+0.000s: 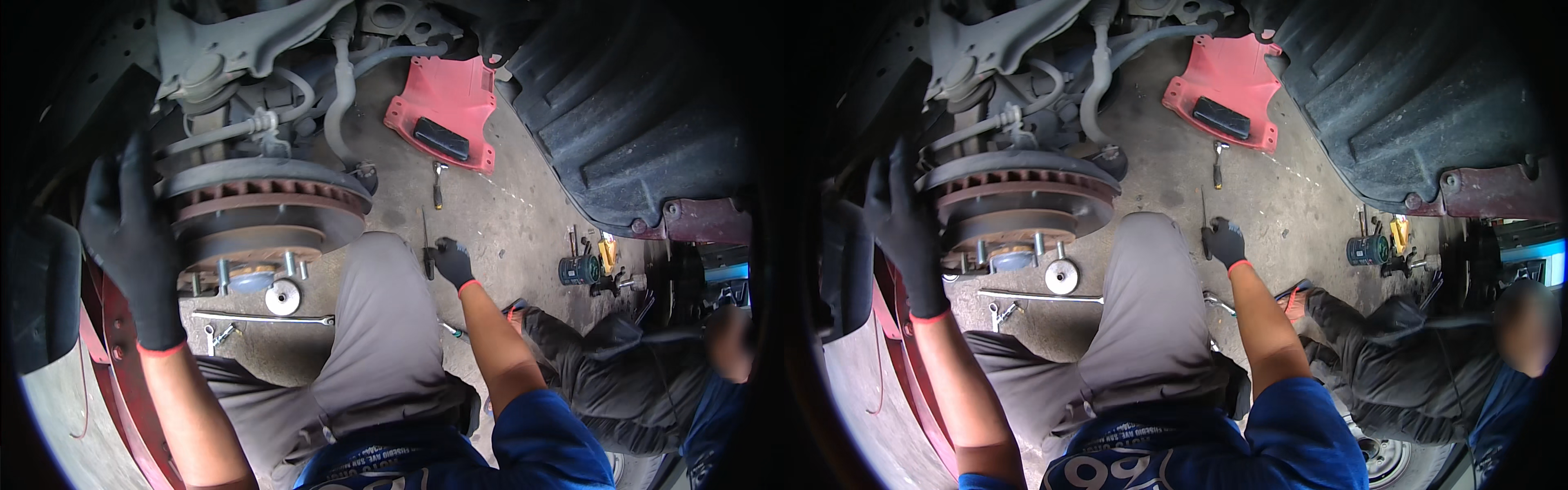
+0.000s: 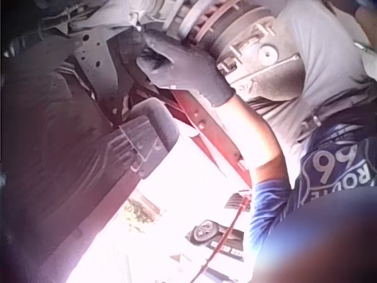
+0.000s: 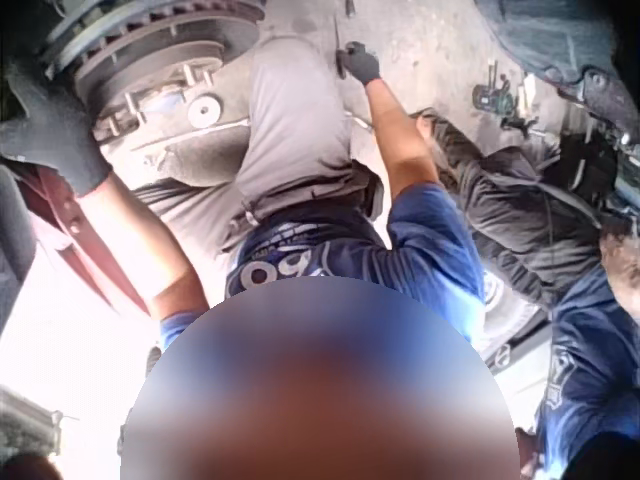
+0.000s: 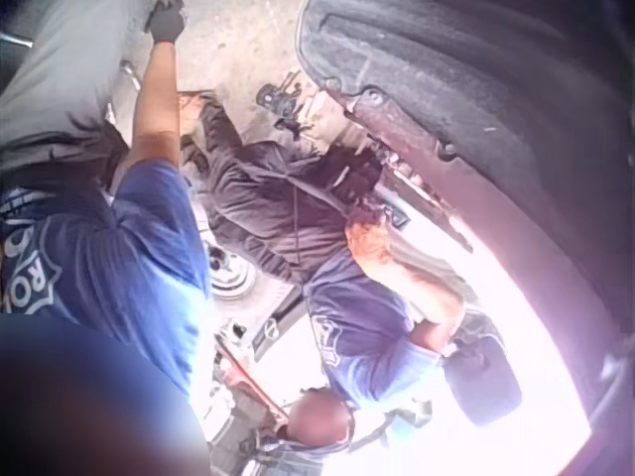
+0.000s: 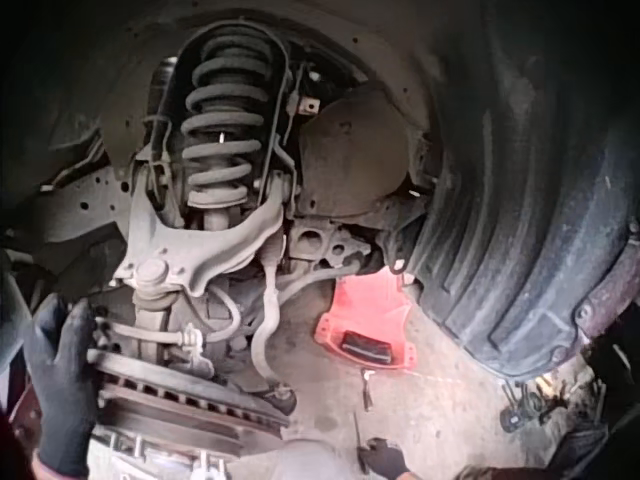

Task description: The person works on the front wheel area of a red car, using a ratchet and other hand tools to remove bolts and components from the suspension and brake assembly. They handle the brake caliper, rotor, and coil spring area, then retrieve a new part from a box.

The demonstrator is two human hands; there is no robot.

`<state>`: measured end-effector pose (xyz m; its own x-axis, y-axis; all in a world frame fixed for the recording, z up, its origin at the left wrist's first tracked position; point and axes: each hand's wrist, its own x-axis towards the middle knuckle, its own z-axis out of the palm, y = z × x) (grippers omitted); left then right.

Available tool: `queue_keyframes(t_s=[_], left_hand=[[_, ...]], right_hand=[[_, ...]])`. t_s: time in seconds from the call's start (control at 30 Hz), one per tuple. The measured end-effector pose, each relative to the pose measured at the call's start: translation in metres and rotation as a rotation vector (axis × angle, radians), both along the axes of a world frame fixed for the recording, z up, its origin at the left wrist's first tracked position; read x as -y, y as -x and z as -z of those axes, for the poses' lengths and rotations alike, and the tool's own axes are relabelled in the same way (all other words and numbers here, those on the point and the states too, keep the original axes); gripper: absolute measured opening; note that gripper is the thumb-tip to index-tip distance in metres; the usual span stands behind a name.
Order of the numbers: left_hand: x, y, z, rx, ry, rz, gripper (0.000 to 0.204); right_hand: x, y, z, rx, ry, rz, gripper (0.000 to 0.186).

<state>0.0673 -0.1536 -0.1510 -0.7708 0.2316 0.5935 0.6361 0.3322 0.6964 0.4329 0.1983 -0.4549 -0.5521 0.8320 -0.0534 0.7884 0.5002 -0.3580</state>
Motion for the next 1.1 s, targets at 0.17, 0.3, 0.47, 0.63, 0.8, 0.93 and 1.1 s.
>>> queue_keyframes(t_s=[0.17, 0.3, 0.47, 0.63, 0.8, 0.93, 1.1], left_hand=[[0.024, 0.015, 0.006, -0.759, 0.553, -0.247, 0.057], [0.024, 0.004, 0.007, -0.825, 0.515, -0.274, 0.041], [-0.011, -0.021, -0.006, -0.068, -0.161, 0.040, 0.017], [-0.021, -0.030, -0.026, 0.203, -0.338, 0.009, 0.017], [-0.010, -0.024, -0.021, 0.065, -0.126, 0.034, 0.014], [-0.006, -0.022, -0.011, -0.074, -0.085, -0.017, 0.023], [-0.007, -0.025, -0.007, 0.152, -0.208, 0.094, 0.039]], right_hand=[[0.003, -0.037, 0.116, 0.160, -0.044, 0.224, 0.037], [0.008, -0.015, 0.140, 0.152, 0.196, 0.218, 0.043], [0.021, 0.025, 0.046, -0.309, 0.384, 0.444, 0.018], [0.019, 0.122, -0.152, -1.017, 0.364, 0.063, 0.006], [0.016, 0.225, -0.369, -1.195, -0.189, -0.441, 0.026], [0.003, 0.308, -0.458, -1.097, -0.483, -0.518, 0.023], [-0.029, 0.344, -0.464, -1.207, -0.212, -0.308, 0.023]])
